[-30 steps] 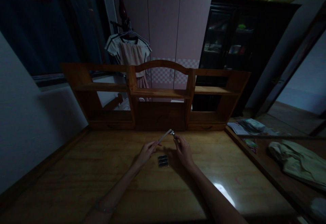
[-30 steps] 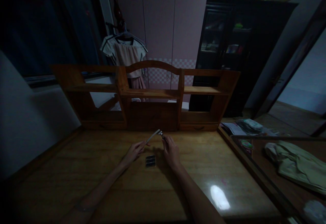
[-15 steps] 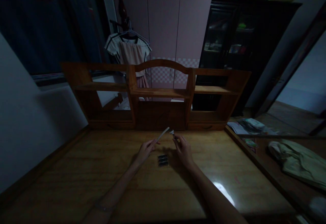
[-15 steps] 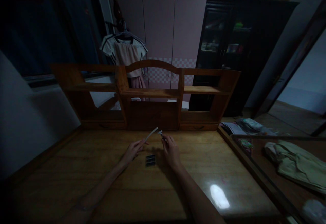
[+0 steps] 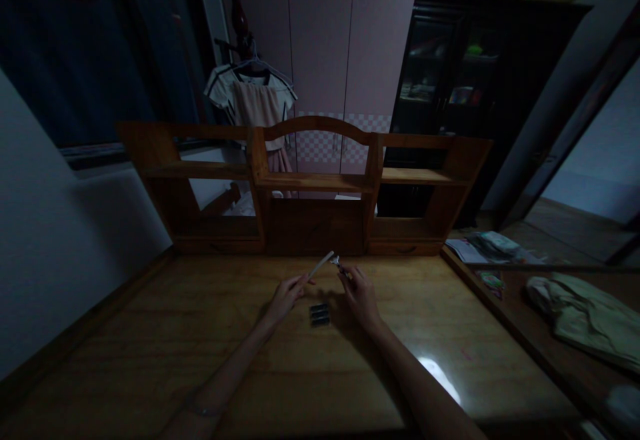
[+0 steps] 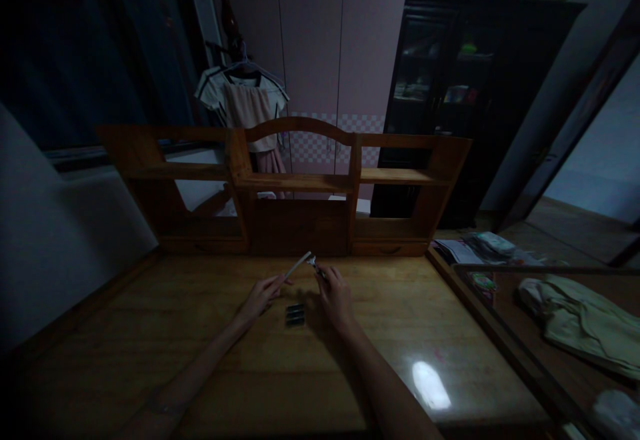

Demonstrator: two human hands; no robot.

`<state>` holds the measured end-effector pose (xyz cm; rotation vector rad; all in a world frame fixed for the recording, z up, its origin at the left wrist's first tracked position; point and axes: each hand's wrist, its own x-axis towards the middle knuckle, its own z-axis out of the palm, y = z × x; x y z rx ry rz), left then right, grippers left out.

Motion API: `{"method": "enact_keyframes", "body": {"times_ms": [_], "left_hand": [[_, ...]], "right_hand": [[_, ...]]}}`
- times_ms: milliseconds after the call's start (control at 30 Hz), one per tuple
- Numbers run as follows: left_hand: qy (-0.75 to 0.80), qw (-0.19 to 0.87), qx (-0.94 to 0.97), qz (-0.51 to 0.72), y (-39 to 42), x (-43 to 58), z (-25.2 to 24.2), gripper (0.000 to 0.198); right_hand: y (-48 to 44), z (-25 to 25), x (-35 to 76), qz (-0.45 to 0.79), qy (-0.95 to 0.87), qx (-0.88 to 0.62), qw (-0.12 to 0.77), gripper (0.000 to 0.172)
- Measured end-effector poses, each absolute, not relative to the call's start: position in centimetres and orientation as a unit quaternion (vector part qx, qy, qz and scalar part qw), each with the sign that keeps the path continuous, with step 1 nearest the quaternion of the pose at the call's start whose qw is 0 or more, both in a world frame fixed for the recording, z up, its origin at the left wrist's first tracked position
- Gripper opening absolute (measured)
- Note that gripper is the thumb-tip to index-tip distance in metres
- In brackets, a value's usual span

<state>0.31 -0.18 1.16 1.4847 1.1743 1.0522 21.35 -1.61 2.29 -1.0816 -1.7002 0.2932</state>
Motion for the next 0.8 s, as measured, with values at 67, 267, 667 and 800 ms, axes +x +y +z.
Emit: {"method": "enact_keyframes", "body": {"times_ms": [67,267,667,800], "left_hand": [[0.475,0.476,0.606,0.424,-0.23,0.36,1.21,0.06],[0.472,0.481,0.613,0.413,-0.65,0.62,1.79,0.057],[0.479,0.47,0.6,0.435,-0.07,0.37,1.08,0.062],[0.473,0.477,0.606,0.426,-0.34,0.52,1.4,0.057]], "right_hand": [[-1.59,2.27,21.35,0.122,-0.711,-0.454,0.523,0.021],[-1.5,2.15,21.4,0.121,-0.707,-0.464,0.52,0.022],[-1.51,2.0,21.36,0.133,-0.714,-0.448,0.522,0.023],[-1.57,1.93,21.27,0.13,-0.711,-0.455,0.52,0.022]]}}
